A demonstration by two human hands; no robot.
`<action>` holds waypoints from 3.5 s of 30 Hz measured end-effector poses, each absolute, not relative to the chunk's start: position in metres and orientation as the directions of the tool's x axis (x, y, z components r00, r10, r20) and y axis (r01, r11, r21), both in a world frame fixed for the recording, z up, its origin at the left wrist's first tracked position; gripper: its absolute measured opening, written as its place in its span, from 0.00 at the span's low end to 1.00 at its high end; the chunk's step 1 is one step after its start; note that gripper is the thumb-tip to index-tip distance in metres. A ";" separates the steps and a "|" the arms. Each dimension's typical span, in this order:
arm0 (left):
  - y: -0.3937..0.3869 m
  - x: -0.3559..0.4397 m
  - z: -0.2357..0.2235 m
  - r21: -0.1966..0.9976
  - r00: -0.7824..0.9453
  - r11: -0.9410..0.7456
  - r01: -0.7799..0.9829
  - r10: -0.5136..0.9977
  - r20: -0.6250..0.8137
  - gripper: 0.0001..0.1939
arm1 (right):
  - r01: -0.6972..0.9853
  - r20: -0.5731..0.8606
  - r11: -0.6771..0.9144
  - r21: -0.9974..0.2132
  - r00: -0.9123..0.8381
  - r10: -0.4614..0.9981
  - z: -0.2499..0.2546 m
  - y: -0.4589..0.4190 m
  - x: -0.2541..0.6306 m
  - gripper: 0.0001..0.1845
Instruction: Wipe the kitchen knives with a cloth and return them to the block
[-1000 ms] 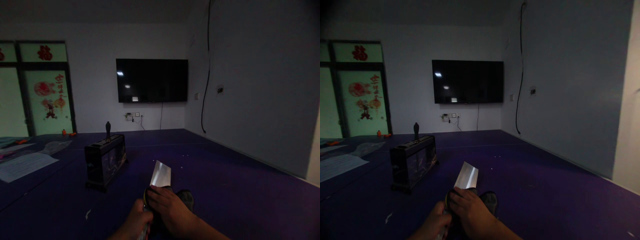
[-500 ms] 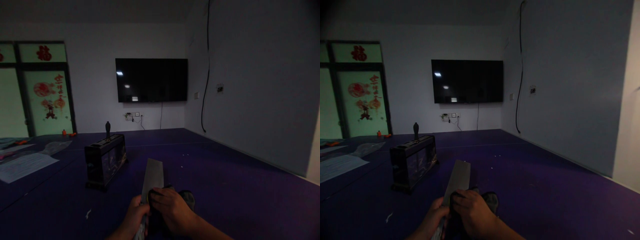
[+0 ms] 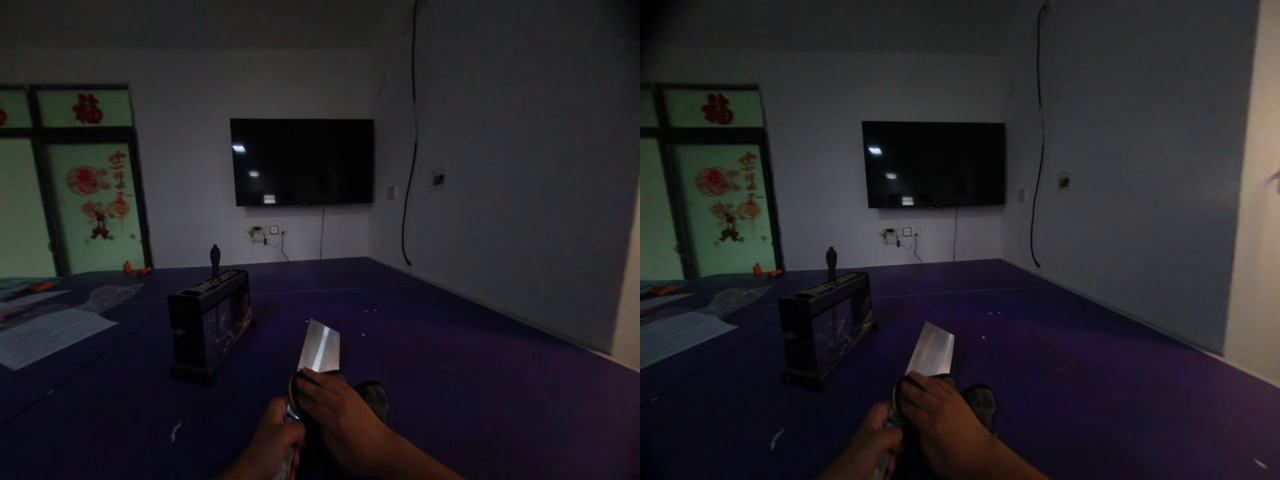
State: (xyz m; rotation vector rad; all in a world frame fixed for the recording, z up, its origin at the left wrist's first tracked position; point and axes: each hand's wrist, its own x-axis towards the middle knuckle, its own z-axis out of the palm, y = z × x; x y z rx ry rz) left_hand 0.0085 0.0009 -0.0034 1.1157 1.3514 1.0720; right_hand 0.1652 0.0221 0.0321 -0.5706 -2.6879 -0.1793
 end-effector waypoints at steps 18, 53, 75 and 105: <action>0.010 0.003 -0.007 0.992 0.067 0.114 -0.057 0.992 -0.110 0.12 | 0.384 0.543 0.923 0.001 -0.776 0.322 0.020 0.027 0.165 0.21; 0.009 0.004 -0.011 0.994 0.050 0.114 -0.005 0.992 -0.113 0.12 | 0.427 0.514 0.904 -0.004 -0.775 0.368 0.025 0.025 0.165 0.23; -0.002 0.010 0.000 0.973 0.023 0.195 0.120 0.980 -0.199 0.15 | 0.471 0.480 0.882 0.027 -0.780 0.402 0.024 0.025 0.166 0.33; 0.013 0.004 -0.008 0.970 0.016 0.229 0.076 0.973 -0.231 0.13 | 0.463 0.477 0.886 0.013 -0.782 0.401 0.026 0.026 0.167 0.28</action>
